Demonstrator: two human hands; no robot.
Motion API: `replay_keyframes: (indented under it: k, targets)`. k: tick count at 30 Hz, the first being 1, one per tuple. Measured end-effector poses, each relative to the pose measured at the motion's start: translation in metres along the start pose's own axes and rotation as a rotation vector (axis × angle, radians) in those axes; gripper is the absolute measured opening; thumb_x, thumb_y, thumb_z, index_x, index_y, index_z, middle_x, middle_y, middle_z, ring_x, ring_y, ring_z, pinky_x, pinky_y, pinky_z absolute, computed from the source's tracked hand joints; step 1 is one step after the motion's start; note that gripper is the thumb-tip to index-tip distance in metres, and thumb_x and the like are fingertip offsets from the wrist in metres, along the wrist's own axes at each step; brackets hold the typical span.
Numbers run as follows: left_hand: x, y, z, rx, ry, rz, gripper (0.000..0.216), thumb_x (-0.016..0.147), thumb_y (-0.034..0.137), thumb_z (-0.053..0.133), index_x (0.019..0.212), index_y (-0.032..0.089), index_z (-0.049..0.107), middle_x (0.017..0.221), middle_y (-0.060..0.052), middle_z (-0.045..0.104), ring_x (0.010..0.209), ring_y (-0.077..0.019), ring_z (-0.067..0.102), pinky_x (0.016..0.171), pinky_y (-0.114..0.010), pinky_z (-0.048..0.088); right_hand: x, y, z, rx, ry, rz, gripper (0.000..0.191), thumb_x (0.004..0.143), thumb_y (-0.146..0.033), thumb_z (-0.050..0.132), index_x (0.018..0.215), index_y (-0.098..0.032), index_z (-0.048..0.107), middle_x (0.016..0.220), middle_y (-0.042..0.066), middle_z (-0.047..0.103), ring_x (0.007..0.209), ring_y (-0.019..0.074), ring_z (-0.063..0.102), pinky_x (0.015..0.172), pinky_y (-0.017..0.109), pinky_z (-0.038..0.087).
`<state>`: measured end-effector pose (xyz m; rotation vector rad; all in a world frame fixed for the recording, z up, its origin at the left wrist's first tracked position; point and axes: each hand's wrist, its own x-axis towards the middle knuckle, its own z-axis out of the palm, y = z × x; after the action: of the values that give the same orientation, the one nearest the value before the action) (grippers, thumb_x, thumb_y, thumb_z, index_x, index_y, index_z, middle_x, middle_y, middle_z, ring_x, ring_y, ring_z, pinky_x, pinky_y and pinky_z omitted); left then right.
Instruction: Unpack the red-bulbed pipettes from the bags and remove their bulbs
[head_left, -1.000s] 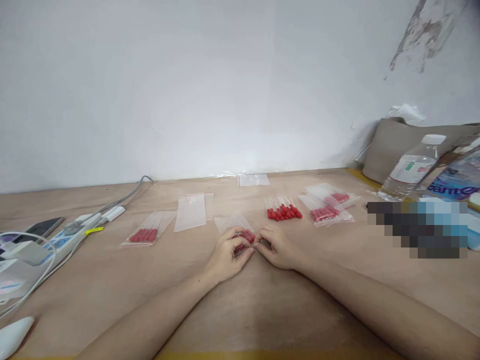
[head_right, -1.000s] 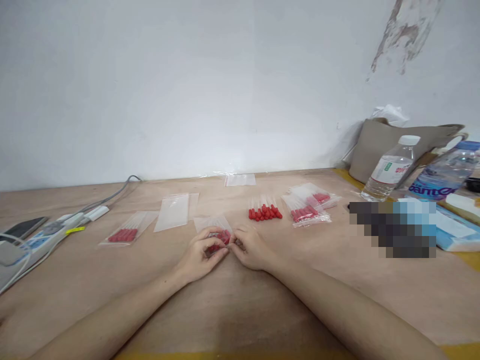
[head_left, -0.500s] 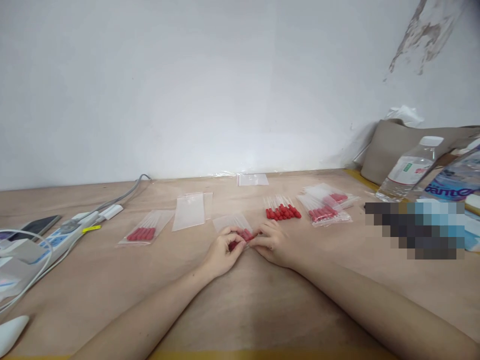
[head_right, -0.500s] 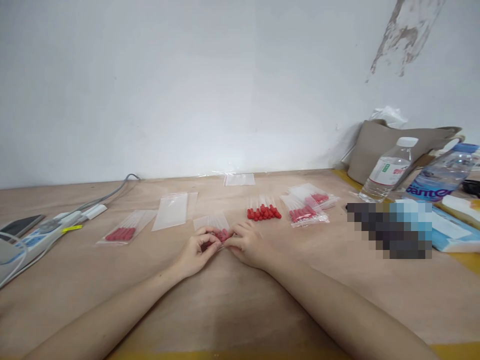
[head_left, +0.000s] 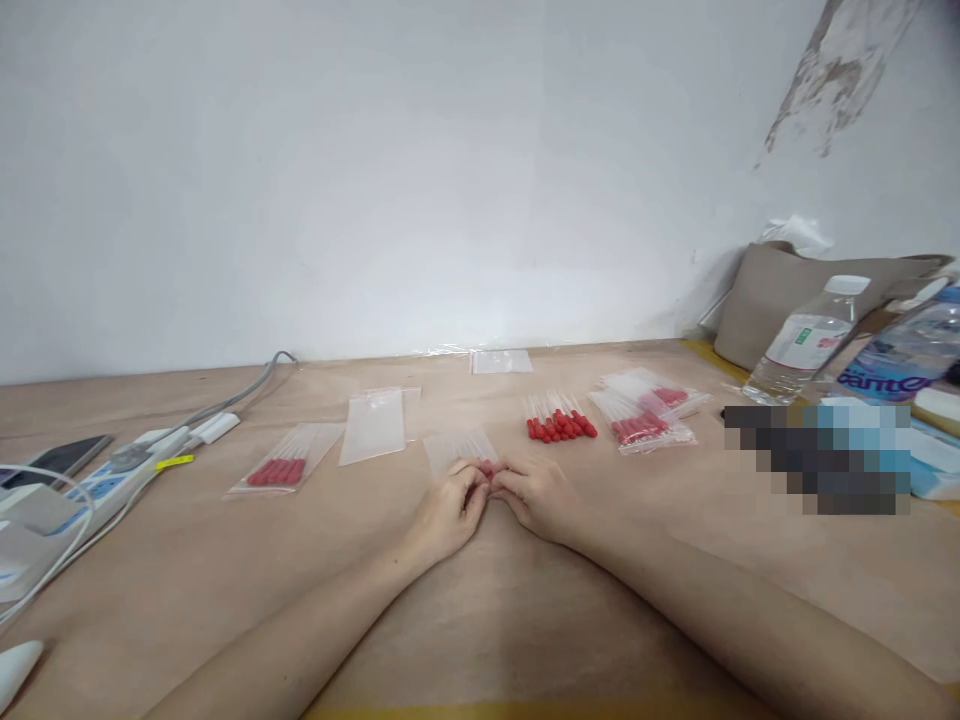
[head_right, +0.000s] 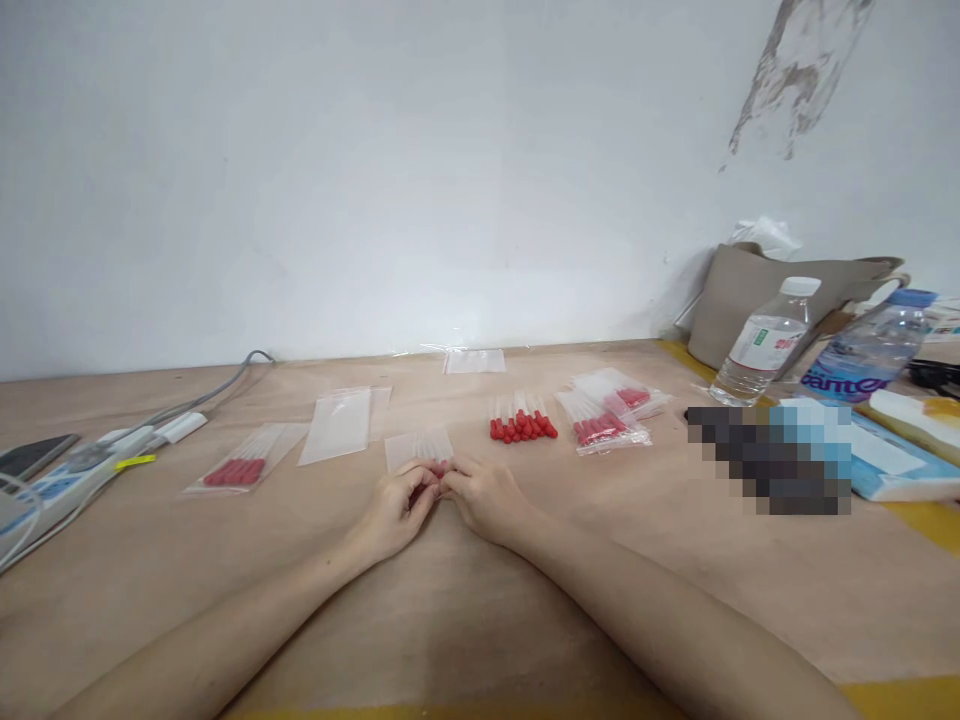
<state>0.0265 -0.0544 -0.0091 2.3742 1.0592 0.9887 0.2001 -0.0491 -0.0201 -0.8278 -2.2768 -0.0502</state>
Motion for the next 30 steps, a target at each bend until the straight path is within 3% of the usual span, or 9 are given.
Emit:
replay_keyframes:
  k: [7,12,15,20,25,27,30]
  targets:
    - [-0.001,-0.001,0.000,0.008,0.135,-0.130,0.017,0.086,0.023,0.039,0.075,0.017,0.051,0.082,-0.003,0.059,0.080,-0.0149,0.056,0.073,-0.028,0.044,0.002,-0.007,-0.005,0.105,-0.039,-0.036,0.013,0.081,-0.016,0.045,0.078,-0.018,0.057,0.101,0.007,0.056,0.078,0.0121,0.054,0.068,0.024,0.044]
    - [-0.001,0.003,-0.010,-0.027,0.115,-0.109,0.014,0.086,0.026,0.043,0.084,0.018,0.055,0.096,-0.005,0.059,0.103,-0.0178,0.051,0.087,-0.031,0.041,-0.008,0.002,-0.022,0.411,-0.153,0.005,0.007,0.073,-0.011,0.050,0.074,-0.017,0.053,0.113,0.008,0.048,0.074,0.0083,0.055,0.070,0.023,0.045]
    - [0.000,0.000,-0.019,0.017,-0.001,-0.001,0.018,0.086,0.025,0.042,0.093,0.019,0.057,0.112,-0.007,0.054,0.116,-0.0191,0.043,0.096,-0.034,0.035,-0.013,0.007,-0.032,0.461,-0.174,0.037,0.006,0.068,-0.012,0.054,0.067,-0.017,0.053,0.105,0.006,0.054,0.076,0.0106,0.057,0.070,0.023,0.046]
    - [0.001,-0.011,-0.030,0.106,-0.292,0.104,0.035,0.086,0.031,0.044,0.120,0.023,0.048,0.128,-0.007,0.046,0.121,-0.0205,0.038,0.102,-0.040,0.030,-0.011,0.011,-0.029,0.302,0.018,0.220,0.016,0.074,-0.016,0.049,0.060,-0.017,0.054,0.078,0.004,0.059,0.062,0.0099,0.054,0.055,0.022,0.043]
    - [-0.004,-0.010,-0.031,0.081,-0.236,0.092,0.034,0.083,0.032,0.049,0.115,0.023,0.051,0.115,-0.007,0.053,0.105,-0.0191,0.049,0.089,-0.033,0.041,-0.011,0.012,-0.017,0.121,0.168,0.310,0.012,0.074,-0.020,0.052,0.067,-0.018,0.061,0.076,0.005,0.055,0.069,0.0135,0.052,0.062,0.027,0.043]
    - [-0.006,-0.010,-0.032,0.077,-0.218,0.090,0.032,0.082,0.032,0.051,0.112,0.022,0.053,0.109,-0.007,0.055,0.100,-0.0191,0.051,0.086,-0.032,0.042,-0.012,0.013,-0.018,0.072,0.130,0.321,0.011,0.074,-0.024,0.055,0.072,-0.018,0.064,0.073,0.004,0.053,0.070,0.0144,0.050,0.064,0.028,0.041]
    - [-0.007,-0.011,-0.032,0.090,-0.190,0.051,0.030,0.082,0.032,0.051,0.109,0.021,0.055,0.101,-0.006,0.058,0.093,-0.0189,0.052,0.082,-0.032,0.042,-0.012,0.012,-0.025,0.133,-0.046,0.328,0.013,0.074,-0.030,0.059,0.080,-0.020,0.064,0.065,0.000,0.052,0.064,0.0127,0.047,0.060,0.026,0.037]
